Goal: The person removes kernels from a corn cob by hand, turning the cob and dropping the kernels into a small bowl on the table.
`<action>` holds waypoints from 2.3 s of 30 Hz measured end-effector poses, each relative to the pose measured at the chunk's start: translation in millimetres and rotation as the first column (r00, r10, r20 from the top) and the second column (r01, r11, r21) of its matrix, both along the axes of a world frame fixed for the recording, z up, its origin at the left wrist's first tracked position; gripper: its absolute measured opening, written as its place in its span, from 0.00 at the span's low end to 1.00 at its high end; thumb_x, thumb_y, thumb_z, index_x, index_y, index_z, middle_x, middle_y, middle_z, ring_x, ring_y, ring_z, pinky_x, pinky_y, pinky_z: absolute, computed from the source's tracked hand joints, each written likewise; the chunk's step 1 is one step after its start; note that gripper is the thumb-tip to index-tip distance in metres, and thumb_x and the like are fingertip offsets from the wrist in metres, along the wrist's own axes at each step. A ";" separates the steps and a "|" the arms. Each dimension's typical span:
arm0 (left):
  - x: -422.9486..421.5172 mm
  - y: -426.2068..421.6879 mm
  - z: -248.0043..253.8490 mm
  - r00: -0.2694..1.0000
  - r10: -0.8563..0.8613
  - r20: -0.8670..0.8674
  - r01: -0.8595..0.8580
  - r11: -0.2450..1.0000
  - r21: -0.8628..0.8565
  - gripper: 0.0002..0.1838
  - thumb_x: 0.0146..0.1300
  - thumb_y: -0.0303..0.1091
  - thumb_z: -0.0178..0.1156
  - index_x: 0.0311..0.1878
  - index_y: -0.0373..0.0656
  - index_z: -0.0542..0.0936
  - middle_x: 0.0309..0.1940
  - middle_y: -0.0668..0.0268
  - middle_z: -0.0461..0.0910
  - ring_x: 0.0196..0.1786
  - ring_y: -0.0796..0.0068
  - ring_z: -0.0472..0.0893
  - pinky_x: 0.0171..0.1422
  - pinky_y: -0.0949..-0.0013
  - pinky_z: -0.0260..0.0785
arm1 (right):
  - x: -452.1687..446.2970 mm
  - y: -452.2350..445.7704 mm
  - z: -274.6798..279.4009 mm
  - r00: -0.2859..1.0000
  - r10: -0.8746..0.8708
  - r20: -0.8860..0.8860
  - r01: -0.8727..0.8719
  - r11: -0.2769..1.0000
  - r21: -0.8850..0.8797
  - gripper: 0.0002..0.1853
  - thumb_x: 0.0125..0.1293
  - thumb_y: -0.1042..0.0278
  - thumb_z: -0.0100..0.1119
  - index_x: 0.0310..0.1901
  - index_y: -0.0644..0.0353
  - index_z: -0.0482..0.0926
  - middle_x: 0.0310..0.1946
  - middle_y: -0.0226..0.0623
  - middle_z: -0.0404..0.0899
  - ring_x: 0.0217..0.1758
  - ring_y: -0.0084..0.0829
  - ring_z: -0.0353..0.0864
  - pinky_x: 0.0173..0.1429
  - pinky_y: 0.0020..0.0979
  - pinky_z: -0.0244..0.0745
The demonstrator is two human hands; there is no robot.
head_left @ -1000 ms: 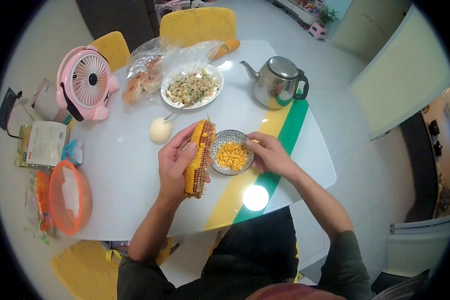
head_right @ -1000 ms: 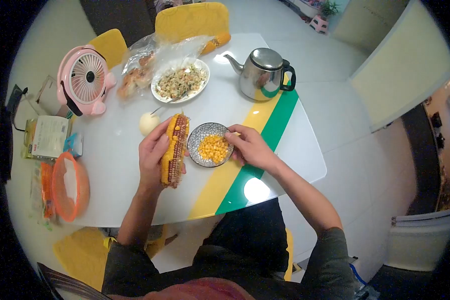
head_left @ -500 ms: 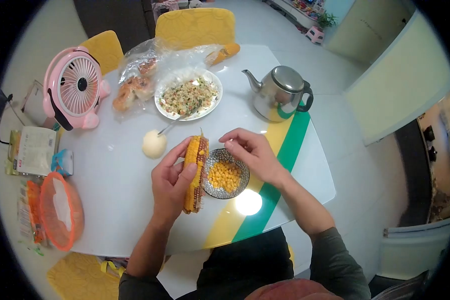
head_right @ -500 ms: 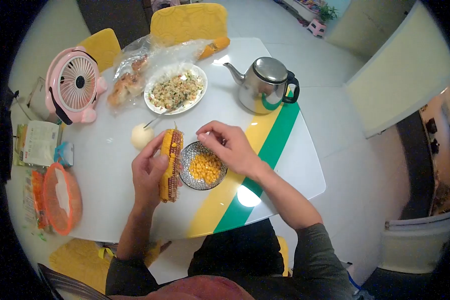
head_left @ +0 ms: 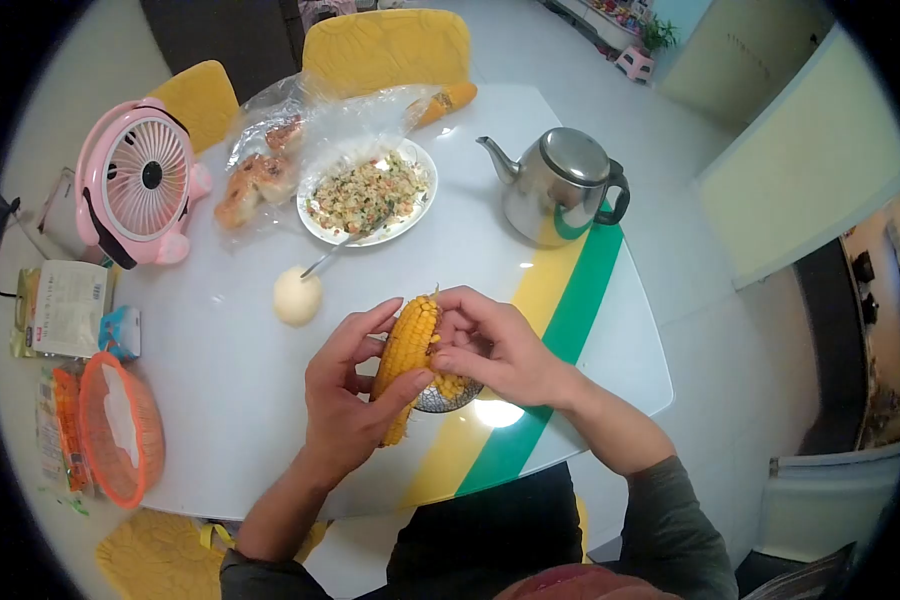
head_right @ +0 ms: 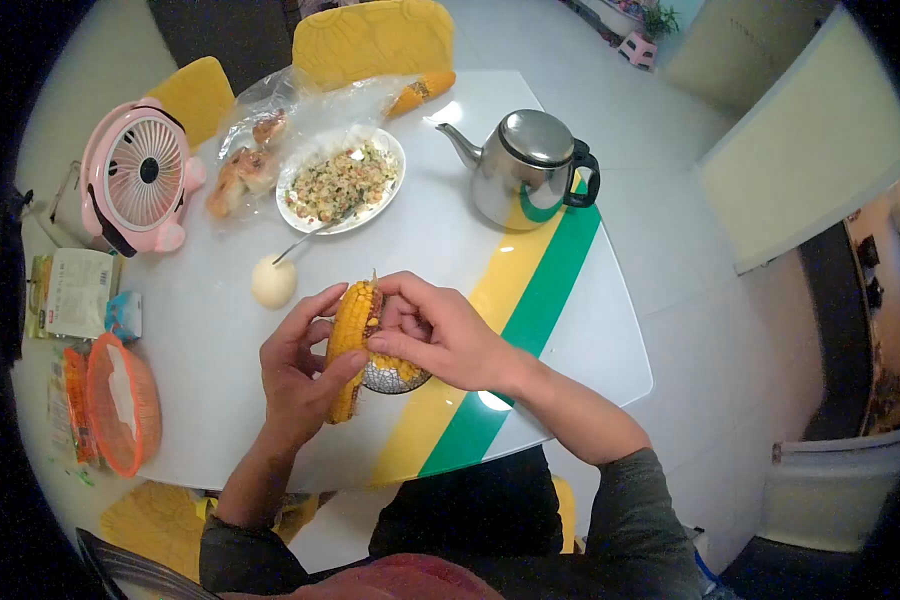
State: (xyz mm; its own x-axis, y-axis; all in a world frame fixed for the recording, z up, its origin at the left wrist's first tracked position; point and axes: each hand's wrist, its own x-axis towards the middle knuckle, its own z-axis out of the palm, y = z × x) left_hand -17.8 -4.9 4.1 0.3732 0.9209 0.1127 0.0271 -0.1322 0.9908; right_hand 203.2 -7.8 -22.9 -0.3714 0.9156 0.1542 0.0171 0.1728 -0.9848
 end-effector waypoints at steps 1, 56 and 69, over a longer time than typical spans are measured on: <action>-1.3 -0.3 0.0 1.000 -0.007 -0.030 0.007 1.000 0.010 0.34 0.63 0.26 0.75 0.72 0.38 0.75 0.58 0.61 0.80 0.53 0.74 0.86 0.43 0.76 0.86 | -0.9 -0.3 -1.1 0.999 0.015 -0.043 -0.016 0.999 -0.027 0.24 0.74 0.68 0.68 0.66 0.65 0.70 0.33 0.27 0.78 0.34 0.15 0.73 0.38 0.21 0.69; -3.7 1.1 -19.9 0.998 0.036 -0.048 -0.027 0.985 0.168 0.25 0.59 0.21 0.75 0.61 0.32 0.84 0.52 0.57 0.86 0.45 0.78 0.84 0.36 0.79 0.75 | 10.3 -3.8 -13.6 0.976 -0.044 -0.212 0.019 0.993 -0.116 0.24 0.77 0.76 0.60 0.70 0.68 0.67 0.46 0.30 0.81 0.46 0.16 0.80 0.52 0.21 0.77; 0.5 -3.9 -22.7 0.998 0.038 -0.052 -0.022 0.959 0.281 0.24 0.60 0.22 0.75 0.60 0.31 0.84 0.54 0.54 0.86 0.55 0.69 0.85 0.61 0.67 0.78 | -4.0 -8.8 -4.3 0.972 -0.049 -0.232 0.009 0.985 -0.170 0.26 0.75 0.72 0.66 0.68 0.64 0.67 0.47 0.29 0.80 0.45 0.15 0.78 0.51 0.20 0.75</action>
